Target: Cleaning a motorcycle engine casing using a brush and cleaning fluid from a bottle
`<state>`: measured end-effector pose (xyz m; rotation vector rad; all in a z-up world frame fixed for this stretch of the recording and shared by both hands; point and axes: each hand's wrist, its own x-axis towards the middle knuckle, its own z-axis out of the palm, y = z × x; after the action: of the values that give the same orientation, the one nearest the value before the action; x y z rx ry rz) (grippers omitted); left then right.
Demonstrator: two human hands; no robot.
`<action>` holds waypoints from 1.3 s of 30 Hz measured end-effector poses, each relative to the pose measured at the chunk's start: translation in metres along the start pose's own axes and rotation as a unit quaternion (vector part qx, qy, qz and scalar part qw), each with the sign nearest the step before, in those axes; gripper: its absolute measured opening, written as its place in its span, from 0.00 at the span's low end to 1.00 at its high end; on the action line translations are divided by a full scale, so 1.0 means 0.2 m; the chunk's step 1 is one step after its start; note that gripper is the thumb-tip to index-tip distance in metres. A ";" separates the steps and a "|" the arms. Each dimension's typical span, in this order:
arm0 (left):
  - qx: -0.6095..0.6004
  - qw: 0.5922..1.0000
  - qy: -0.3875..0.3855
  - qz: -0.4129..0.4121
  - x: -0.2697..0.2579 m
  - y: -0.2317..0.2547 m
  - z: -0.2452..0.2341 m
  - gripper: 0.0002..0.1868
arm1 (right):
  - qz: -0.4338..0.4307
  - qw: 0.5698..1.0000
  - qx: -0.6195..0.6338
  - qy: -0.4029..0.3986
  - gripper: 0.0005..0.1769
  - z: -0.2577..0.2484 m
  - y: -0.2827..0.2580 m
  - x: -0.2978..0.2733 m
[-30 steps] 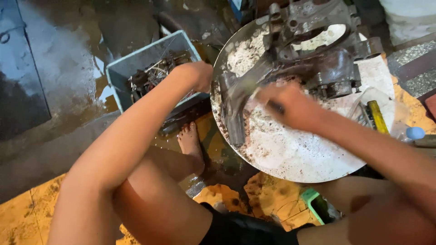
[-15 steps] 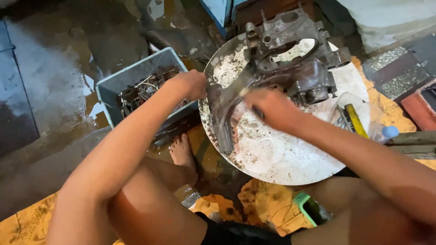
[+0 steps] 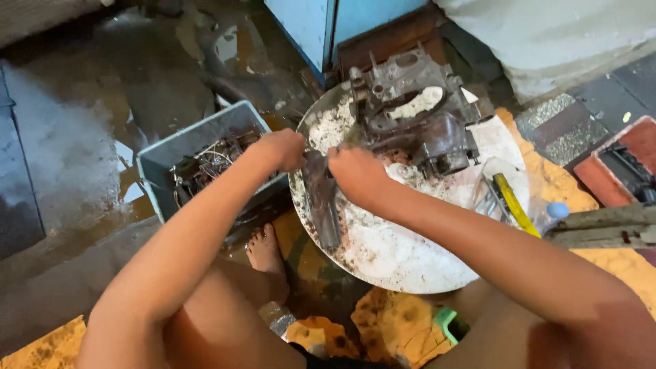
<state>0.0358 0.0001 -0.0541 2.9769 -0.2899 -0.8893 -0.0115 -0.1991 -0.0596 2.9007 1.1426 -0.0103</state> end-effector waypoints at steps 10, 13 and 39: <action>-0.015 1.000 -0.002 0.013 -0.16 0.07 -0.10 0.15 | -0.025 0.998 -0.042 0.043 0.12 -0.06 0.06 0.01; -0.030 1.000 -0.003 0.000 -0.20 0.05 -0.13 0.18 | 0.012 0.999 0.002 0.036 0.12 -0.07 0.08 0.03; -0.057 0.998 0.016 -0.020 0.17 -0.14 -0.03 0.18 | -0.046 0.956 0.280 0.080 0.14 -0.57 0.37 -0.29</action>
<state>0.0725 0.0220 -0.0690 2.8983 -0.1720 -0.8307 -0.0039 -0.2899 0.0575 3.3786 1.5181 -0.1249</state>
